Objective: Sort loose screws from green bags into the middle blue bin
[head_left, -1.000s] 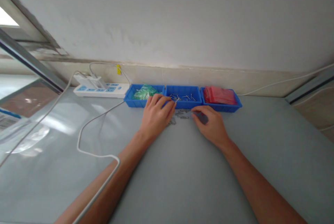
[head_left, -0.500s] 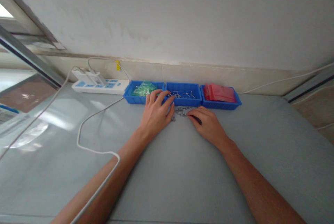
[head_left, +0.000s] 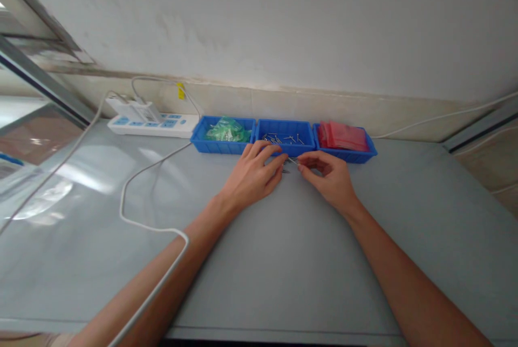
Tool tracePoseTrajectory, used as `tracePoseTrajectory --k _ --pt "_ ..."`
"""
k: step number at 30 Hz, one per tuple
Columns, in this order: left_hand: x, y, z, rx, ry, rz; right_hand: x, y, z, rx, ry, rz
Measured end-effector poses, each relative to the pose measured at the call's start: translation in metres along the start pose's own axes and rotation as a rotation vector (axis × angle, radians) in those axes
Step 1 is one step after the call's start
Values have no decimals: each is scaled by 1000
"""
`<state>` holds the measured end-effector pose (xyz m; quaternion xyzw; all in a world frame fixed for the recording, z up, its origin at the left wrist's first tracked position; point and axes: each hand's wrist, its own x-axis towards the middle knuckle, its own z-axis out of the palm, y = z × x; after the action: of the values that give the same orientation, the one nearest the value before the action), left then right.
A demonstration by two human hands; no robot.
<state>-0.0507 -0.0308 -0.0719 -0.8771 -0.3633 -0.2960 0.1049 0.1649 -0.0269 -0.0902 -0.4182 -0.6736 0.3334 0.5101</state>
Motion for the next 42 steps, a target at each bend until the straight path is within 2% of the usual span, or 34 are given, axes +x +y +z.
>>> tracePoseTrajectory --k 10,15,20,27,31,33,36,39,42 --pt "2 6 -1 4 12 90 4 -6 -3 209 10 100" --pt "2 10 0 -9 61 74 4 -6 -4 200 -36 122" --pt "3 9 2 34 114 59 2 -9 -3 310 -98 146" --pt "3 11 -3 -31 49 119 0 -7 -3 361 -122 169" --pt "6 10 -5 12 39 121 1 -5 -1 358 -108 165" --pt "9 5 -4 67 67 75 1 -4 0 286 -77 143" --pt "13 -6 -2 183 148 -50 -1 -6 1 -28 -76 -3" --pt "15 -16 1 226 196 -171 -6 -13 7 -367 -206 -254" --pt "14 -19 2 212 164 -217 -12 -23 18 -544 -375 -423"
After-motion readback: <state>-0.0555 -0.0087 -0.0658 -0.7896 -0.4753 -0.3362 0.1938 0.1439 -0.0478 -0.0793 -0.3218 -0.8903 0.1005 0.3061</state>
